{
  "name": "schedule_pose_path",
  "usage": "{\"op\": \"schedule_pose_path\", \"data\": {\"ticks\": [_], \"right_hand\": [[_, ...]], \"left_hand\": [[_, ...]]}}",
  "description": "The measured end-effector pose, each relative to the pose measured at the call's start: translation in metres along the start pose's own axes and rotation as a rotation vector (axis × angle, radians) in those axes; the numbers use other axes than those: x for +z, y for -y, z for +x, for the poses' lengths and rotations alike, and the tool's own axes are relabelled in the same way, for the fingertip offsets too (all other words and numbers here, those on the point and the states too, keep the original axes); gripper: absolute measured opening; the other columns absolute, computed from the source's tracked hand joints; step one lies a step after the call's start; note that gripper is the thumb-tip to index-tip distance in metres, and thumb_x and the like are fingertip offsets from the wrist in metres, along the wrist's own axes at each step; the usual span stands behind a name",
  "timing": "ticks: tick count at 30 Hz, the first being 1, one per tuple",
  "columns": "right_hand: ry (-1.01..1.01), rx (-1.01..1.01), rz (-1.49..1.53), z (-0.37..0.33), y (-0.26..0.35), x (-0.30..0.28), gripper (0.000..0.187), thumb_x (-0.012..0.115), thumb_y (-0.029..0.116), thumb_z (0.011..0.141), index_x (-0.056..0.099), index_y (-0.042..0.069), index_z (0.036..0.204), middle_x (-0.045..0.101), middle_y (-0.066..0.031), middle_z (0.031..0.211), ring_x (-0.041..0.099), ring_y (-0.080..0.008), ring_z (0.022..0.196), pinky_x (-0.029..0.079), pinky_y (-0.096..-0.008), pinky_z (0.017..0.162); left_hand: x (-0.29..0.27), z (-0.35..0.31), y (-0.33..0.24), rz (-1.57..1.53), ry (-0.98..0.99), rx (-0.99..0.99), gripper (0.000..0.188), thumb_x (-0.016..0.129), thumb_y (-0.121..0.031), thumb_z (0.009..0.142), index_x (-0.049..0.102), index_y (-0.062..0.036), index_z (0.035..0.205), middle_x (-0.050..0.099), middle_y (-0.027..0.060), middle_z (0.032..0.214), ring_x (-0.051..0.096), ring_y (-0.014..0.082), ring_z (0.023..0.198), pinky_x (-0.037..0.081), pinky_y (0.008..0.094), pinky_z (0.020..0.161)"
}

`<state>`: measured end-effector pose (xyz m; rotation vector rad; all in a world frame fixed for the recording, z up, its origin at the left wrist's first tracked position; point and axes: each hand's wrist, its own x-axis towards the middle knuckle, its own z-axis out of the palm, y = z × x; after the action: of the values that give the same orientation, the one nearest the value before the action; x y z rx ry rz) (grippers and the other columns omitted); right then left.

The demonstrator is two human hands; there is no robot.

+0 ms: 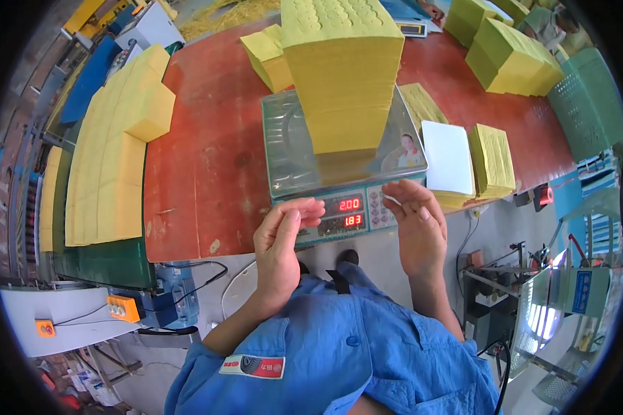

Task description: The recorder is seen stacking, weighing, and organizing yellow paper blocks at an industrial workstation.

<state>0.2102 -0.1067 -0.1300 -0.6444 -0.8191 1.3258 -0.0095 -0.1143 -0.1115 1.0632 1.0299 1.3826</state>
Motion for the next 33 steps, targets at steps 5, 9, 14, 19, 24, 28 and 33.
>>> {"op": "schedule_pose_path", "data": {"ticks": [5,9,14,19,24,28,33], "right_hand": [[-0.014,-0.004,-0.006,-0.011,0.0,0.002,0.047,0.055,0.023,0.096,0.054,-0.005,0.134,0.061,-0.0187,0.131,0.055,-0.0298,0.128,0.04,-0.0443,0.108],[-0.034,-0.008,-0.013,-0.015,0.004,0.003,0.047,0.055,0.022,0.096,0.055,-0.005,0.133,0.061,-0.0189,0.13,0.056,-0.0297,0.128,0.041,-0.0441,0.108],[-0.036,0.004,0.006,-0.011,0.004,0.001,0.046,0.055,0.022,0.096,0.055,-0.005,0.133,0.062,-0.0185,0.129,0.057,-0.029,0.126,0.041,-0.0437,0.107],[0.037,-0.019,0.015,0.012,0.012,0.002,0.045,0.056,0.023,0.097,0.056,-0.005,0.132,0.063,-0.0178,0.128,0.057,-0.0281,0.125,0.042,-0.0431,0.106],[0.13,-0.204,-0.204,0.058,0.051,0.024,0.03,0.061,0.013,0.097,0.065,-0.005,0.12,0.067,-0.0134,0.121,0.063,-0.0221,0.112,0.047,-0.0357,0.1],[0.141,-0.455,-0.537,0.111,0.093,0.05,0.025,0.065,-0.002,0.09,0.067,-0.003,0.114,0.068,-0.0115,0.118,0.064,-0.0207,0.109,0.048,-0.031,0.096],[0.197,-0.799,-0.967,0.17,0.096,0.072,0.023,0.069,-0.004,0.083,0.069,0.002,0.106,0.068,-0.0112,0.116,0.066,-0.021,0.102,0.053,-0.0318,0.086]], "left_hand": [[-0.009,-0.005,0.0,0.004,-0.007,0.004,0.029,0.043,-0.016,0.107,0.064,0.0021,0.115,0.071,0.0164,0.112,0.068,0.0224,0.104,0.052,0.0357,0.09],[-0.012,-0.006,0.0,-0.01,-0.006,-0.007,0.028,0.044,-0.015,0.107,0.065,0.0021,0.115,0.071,0.016,0.11,0.068,0.0222,0.104,0.052,0.0355,0.089],[-0.012,0.005,-0.002,0.028,-0.027,0.03,0.029,0.044,-0.016,0.107,0.064,0.0029,0.113,0.071,0.0159,0.108,0.068,0.0214,0.101,0.052,0.0349,0.088],[0.001,0.046,-0.04,0.152,-0.088,0.313,0.023,0.047,-0.009,0.105,0.064,0.0044,0.112,0.07,0.0166,0.108,0.067,0.0212,0.099,0.053,0.0347,0.091],[0.022,0.082,-0.09,0.222,-0.04,0.688,0.015,0.059,0.002,0.097,0.067,0.0046,0.11,0.068,0.015,0.115,0.066,0.0188,0.104,0.053,0.0316,0.091],[0.029,0.119,-0.124,0.666,0.029,0.878,0.025,0.065,0.004,0.09,0.067,0.0034,0.116,0.063,0.015,0.129,0.059,0.0243,0.122,0.046,0.0338,0.103],[0.026,0.163,-0.126,0.761,0.129,0.714,0.025,0.074,-0.001,0.086,0.071,-0.0012,0.111,0.067,0.0103,0.125,0.062,0.0192,0.116,0.049,0.0308,0.097]]}}
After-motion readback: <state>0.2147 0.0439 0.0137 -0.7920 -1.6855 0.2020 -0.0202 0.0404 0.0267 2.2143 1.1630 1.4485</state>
